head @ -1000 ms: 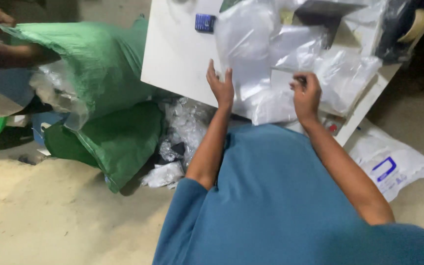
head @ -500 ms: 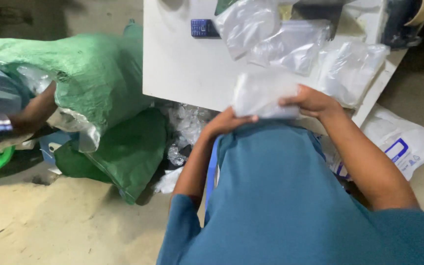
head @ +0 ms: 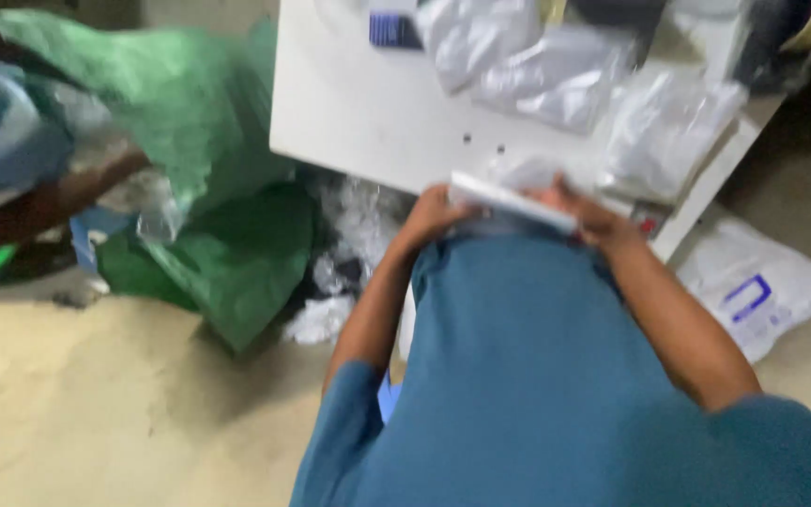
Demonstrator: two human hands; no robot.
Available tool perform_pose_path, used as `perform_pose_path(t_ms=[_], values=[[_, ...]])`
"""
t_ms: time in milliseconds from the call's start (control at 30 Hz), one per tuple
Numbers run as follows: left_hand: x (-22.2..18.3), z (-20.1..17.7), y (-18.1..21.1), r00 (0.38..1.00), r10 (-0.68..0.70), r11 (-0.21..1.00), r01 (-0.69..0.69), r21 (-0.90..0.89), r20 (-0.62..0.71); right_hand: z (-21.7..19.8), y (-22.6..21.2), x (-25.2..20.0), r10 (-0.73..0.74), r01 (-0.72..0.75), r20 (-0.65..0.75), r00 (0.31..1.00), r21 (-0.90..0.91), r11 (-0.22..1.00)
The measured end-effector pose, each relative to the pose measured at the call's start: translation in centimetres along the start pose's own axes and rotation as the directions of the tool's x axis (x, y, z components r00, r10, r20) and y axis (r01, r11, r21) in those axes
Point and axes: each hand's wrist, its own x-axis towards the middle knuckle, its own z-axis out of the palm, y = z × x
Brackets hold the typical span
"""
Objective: Sorting and stacking clear plastic bags on a work table
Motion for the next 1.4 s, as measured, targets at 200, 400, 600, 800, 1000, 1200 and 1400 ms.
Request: perform_pose_path(t_ms=[200, 400, 600, 800, 1000, 1200, 1400], values=[[2.7, 4.1, -1.3, 0.940, -0.097, 0.970, 0.162, 0.179, -0.327, -1.9, 1.6, 3.5, -0.440, 0.345, -0.334, 0.833, -0.307, 0.887], [5.4, 8.8, -3.7, 0.936, -0.311, 0.579, 0.048, -0.814, -0.165, -3.7, 6.3, 5.9, -0.743, 0.633, -0.351, 0.571, -0.388, 0.670], [6.8, 13.0, -8.1, 0.952, -0.071, 0.944, -0.032, -0.330, -0.297, -6.4, 7.4, 4.0, -0.467, 0.565, -0.593, 0.656, -0.025, 0.825], [6.2, 11.2, -10.5, 0.892, 0.452, 0.531, -0.298, 0.793, 0.033, -9.5, 4.1, 1.0, -0.518, 0.644, -0.738, 0.433, -0.149, 0.751], [5.0, 7.3, -14.2, 0.879, 0.456, 0.371, -0.331, 0.868, 0.140, -7.2, 2.3, 1.9, -0.669, 0.502, -0.504, 0.546, -0.443, 0.743], [5.2, 7.2, -11.9, 0.669, 0.707, 0.460, -0.190, 0.867, -0.229, -8.9, 6.7, 13.2, -0.697, 0.302, -0.127, 0.705, -0.836, 0.458], [7.1, 8.5, -16.5, 0.870, 0.490, 0.306, -0.112, 0.945, -0.056, -2.6, 3.2, 9.1, -0.714, 0.386, -0.165, 0.680, -0.747, 0.541]])
